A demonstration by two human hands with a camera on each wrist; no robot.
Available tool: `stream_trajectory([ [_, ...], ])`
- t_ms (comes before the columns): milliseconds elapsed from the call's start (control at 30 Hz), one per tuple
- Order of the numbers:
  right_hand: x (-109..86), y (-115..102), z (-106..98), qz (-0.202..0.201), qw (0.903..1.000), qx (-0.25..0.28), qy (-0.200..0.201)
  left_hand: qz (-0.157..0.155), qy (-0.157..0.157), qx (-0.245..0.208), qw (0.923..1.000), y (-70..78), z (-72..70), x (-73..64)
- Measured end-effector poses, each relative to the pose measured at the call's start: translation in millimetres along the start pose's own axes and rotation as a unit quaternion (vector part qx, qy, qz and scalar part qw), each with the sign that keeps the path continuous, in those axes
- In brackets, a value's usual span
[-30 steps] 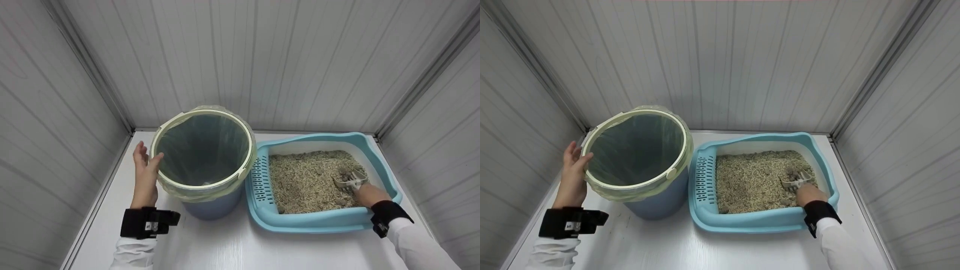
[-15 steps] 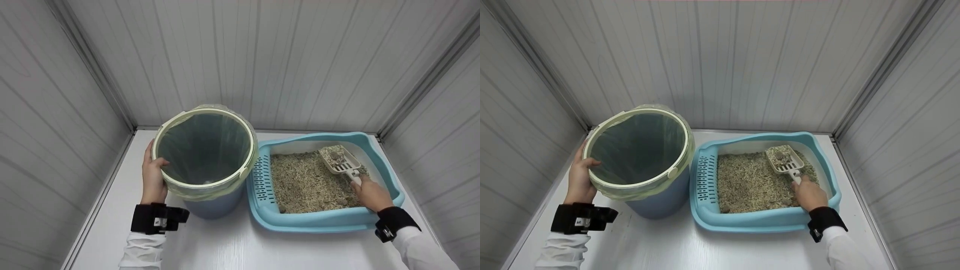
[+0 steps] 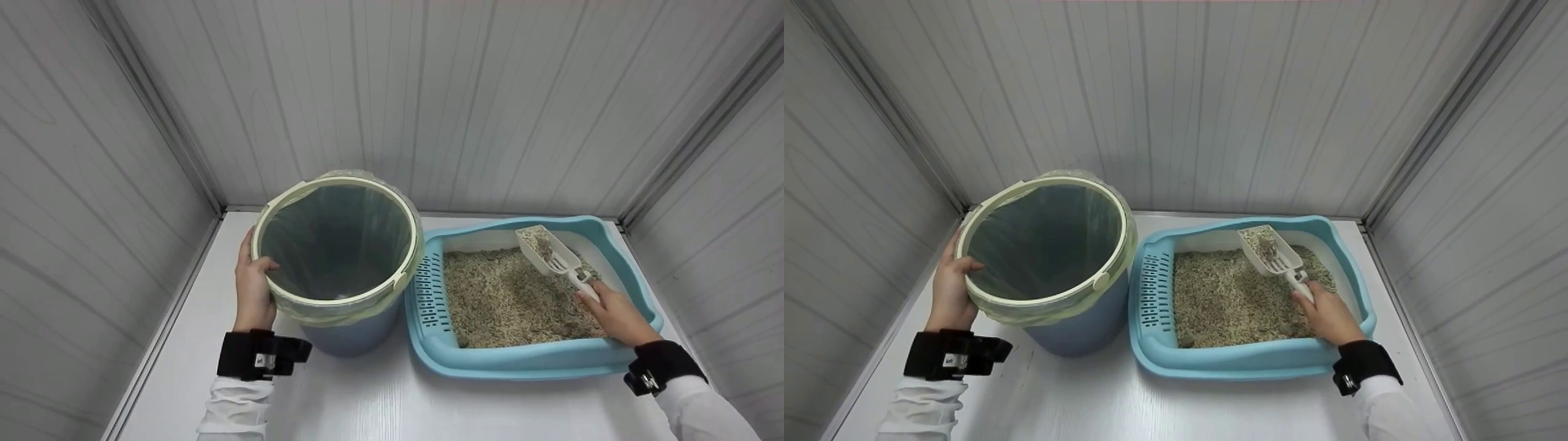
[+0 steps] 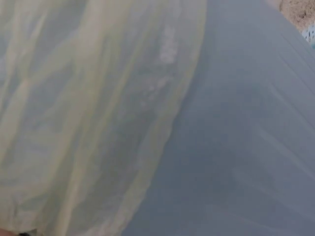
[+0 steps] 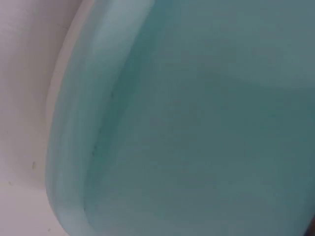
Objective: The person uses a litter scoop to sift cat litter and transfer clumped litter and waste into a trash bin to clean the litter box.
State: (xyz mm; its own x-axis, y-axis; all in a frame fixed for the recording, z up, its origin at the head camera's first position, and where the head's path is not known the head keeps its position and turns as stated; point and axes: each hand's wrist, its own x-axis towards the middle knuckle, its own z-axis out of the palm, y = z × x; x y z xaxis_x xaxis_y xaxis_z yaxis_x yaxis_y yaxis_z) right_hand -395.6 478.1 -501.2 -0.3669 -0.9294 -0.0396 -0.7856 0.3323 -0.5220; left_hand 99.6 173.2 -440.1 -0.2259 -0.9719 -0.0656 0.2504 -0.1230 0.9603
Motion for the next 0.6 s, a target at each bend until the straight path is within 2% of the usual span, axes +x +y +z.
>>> stream_trajectory([
  [333, 0.0, 5.2, -4.0, -0.042, 0.9989, 0.009, -0.018, 0.000, -0.001, 0.009, 1.0000, -0.5, -1.1, 0.1],
  [467, -0.5, 5.1, -5.0, -0.052, 0.9983, -0.019, -0.016, -0.003, -0.001, 0.009, 1.0000, -0.3, -1.8, -0.2],
  [600, -1.6, 5.1, -5.9, -0.053, 0.9960, -0.073, 0.002, -0.006, -0.001, 0.006, 1.0000, -0.2, -2.0, 0.2],
])
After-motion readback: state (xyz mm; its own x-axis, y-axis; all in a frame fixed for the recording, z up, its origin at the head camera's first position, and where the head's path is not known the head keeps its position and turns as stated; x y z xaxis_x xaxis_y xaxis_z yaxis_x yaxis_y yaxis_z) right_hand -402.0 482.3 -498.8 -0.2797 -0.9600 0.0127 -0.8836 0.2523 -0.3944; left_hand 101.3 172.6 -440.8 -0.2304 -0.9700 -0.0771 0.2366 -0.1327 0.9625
